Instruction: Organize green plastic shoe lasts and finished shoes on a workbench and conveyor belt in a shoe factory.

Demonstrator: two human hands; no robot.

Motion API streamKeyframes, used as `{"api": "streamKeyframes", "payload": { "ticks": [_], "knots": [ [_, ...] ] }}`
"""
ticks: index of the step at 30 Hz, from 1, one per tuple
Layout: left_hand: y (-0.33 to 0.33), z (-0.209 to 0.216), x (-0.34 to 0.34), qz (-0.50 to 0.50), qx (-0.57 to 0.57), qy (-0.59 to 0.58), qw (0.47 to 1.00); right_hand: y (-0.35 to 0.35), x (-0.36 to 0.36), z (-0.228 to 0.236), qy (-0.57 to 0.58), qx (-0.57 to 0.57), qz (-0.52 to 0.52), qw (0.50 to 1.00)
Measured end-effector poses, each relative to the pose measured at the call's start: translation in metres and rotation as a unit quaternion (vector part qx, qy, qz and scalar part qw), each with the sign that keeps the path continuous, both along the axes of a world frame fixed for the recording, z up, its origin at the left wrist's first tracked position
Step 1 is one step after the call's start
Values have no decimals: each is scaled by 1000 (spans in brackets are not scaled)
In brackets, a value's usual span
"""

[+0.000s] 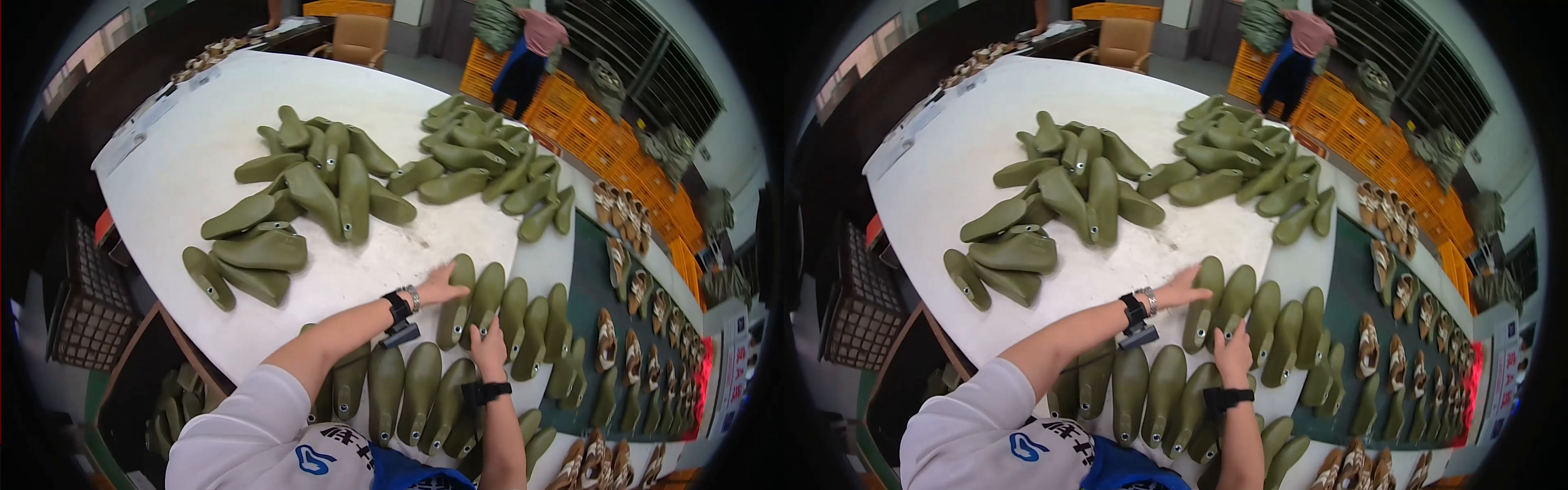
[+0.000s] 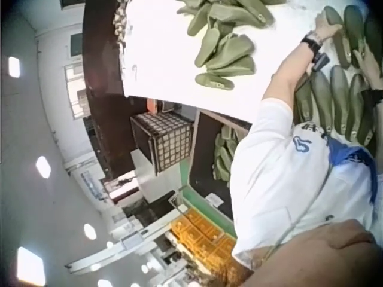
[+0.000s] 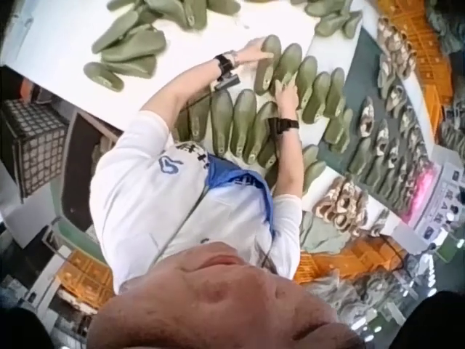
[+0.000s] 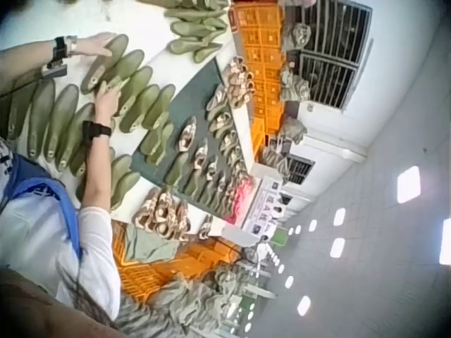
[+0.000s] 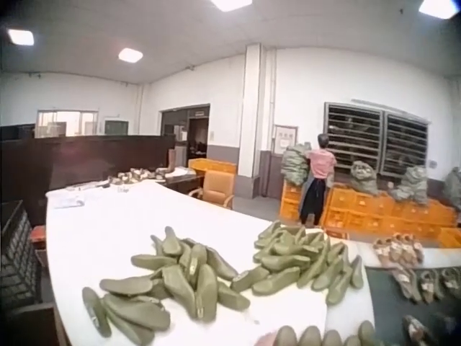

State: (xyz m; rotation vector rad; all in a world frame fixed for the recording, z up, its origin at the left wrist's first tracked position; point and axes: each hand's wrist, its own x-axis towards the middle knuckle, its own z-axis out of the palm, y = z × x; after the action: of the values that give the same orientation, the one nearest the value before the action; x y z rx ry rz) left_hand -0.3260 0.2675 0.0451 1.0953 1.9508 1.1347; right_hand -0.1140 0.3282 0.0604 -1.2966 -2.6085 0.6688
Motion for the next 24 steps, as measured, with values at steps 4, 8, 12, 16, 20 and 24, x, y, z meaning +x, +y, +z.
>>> {"api": "streamKeyframes", "payload": {
  "ticks": [4, 8, 12, 16, 20, 24],
  "knots": [
    [-42, 34, -106, 283, -4, 371, 884, -2, 11, -3, -21, -6, -26, 999],
    [-99, 13, -172, 440, -8, 400, 804, -11, 0, -11, 14, 7, -27, 1000],
    [-90, 20, -168, 405, -123, 328, 845, -9, 1, -12, 21, 8, -27, 999],
    [-87, 4, -134, 362, 6, 225, 905, -9, -7, -8, 31, 16, -23, 999],
    [-79, -13, -73, 269, 29, 169, 948, -4, -10, -6, 23, 8, -34, 999],
    [-62, -21, -6, 82, -54, 133, 986, -7, -15, -6, 17, 7, -28, 999]
  ]
}}
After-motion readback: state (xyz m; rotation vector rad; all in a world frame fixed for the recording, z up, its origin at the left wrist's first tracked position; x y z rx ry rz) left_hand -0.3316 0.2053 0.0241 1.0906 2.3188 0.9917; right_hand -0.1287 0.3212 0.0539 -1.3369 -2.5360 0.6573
